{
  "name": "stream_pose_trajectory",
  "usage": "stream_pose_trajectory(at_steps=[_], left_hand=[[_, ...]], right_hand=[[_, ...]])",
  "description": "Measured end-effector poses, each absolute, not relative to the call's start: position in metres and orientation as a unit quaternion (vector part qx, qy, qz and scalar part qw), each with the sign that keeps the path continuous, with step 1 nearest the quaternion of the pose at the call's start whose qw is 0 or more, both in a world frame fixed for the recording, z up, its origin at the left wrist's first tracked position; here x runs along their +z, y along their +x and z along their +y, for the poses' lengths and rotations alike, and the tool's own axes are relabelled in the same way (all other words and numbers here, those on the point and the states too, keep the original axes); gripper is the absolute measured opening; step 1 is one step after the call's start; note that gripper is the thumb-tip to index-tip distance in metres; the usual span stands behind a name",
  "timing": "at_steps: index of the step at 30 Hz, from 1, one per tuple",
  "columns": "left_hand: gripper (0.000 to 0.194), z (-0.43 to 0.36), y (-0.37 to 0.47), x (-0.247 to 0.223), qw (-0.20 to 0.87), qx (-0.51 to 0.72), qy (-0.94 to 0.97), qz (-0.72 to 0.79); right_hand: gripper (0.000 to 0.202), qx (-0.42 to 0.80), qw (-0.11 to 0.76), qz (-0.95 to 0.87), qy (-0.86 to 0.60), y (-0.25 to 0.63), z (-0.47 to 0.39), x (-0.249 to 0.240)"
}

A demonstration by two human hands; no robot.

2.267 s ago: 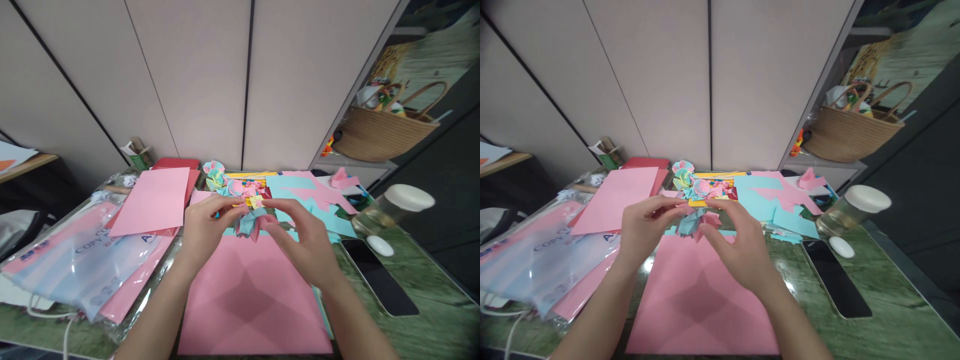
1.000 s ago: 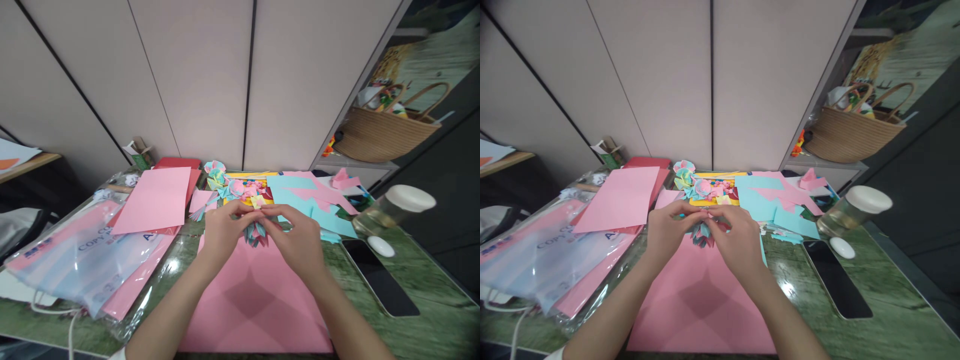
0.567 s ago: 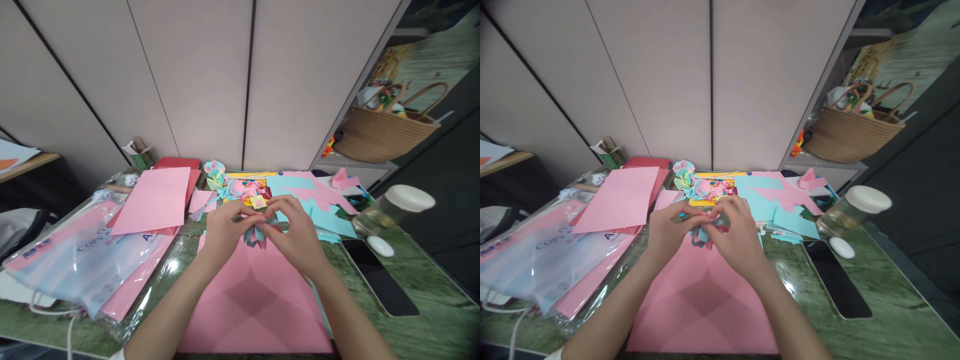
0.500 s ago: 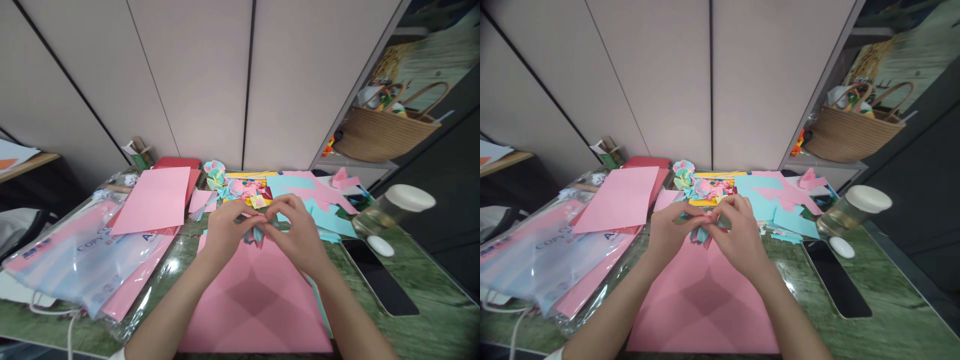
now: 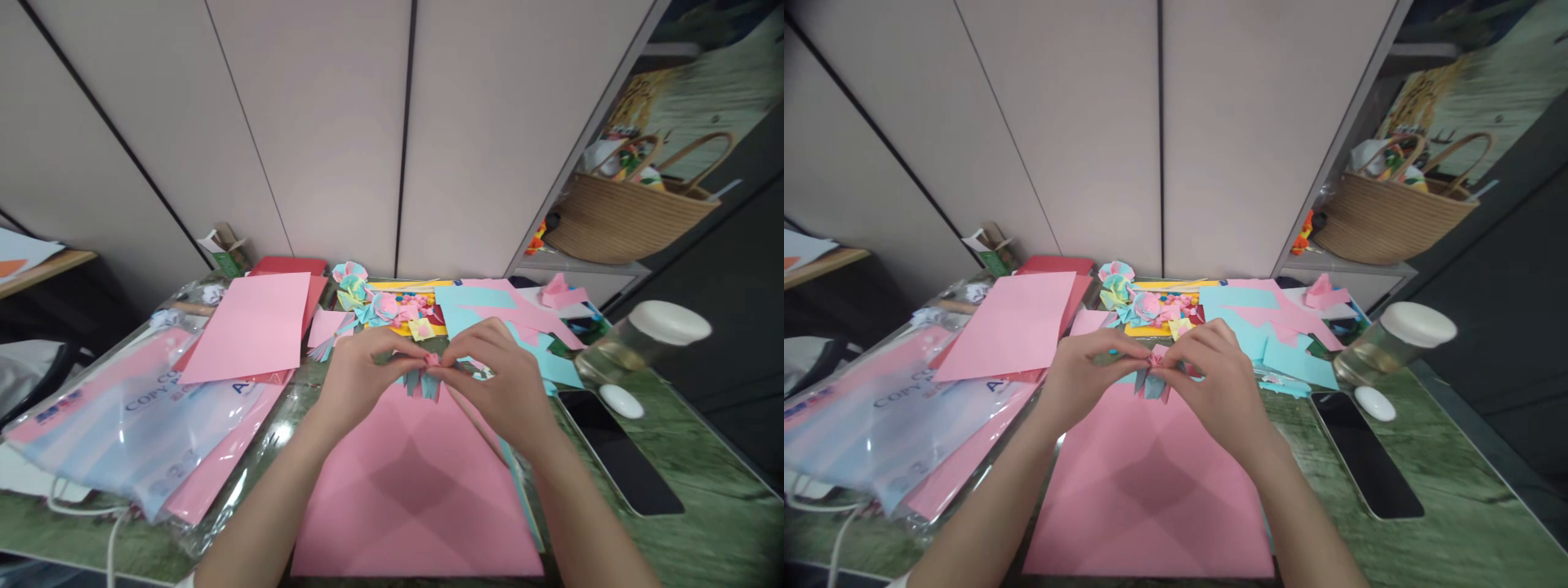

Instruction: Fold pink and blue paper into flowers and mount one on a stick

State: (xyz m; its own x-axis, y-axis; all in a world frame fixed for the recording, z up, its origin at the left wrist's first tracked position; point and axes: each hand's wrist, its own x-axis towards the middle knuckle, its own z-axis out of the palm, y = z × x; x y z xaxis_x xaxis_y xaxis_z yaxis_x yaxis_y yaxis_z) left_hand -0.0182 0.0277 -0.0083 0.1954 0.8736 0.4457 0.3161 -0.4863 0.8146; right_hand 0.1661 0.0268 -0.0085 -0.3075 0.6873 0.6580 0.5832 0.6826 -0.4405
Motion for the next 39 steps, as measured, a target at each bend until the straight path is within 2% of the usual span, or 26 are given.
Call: stream_pose_trajectory(at_steps=[11,19,23,28,31,39], left_hand=[[0.007,0.026,-0.009,-0.015,0.124,0.555,0.732,0.376],[0.008,0.033,-0.013,-0.013,0.024,0.503,0.803,0.318],[0.009,0.031,-0.02,-0.009,0.104,0.434,0.838,0.314],[0.009,0.028,-0.026,-0.001,0.301,0.33,0.824,0.348],[0.01,0.028,-0.026,0.0,0.379,0.301,0.802,0.349],[0.006,0.029,-0.023,-0.002,0.409,0.271,0.775,0.398]], right_hand=[[0.01,0.01,0.472,-0.802,-0.366,0.165,0.026,-0.007],[0.009,-0.009,0.47,-0.81,-0.351,0.166,0.026,-0.007],[0.009,0.002,0.438,-0.835,-0.332,0.17,0.024,-0.004],[0.008,0.166,0.344,-0.848,-0.368,0.175,0.023,0.001],[0.013,0.243,0.32,-0.829,-0.388,0.176,0.024,0.002],[0.011,0.297,0.299,-0.804,-0.42,0.176,0.033,-0.007]])
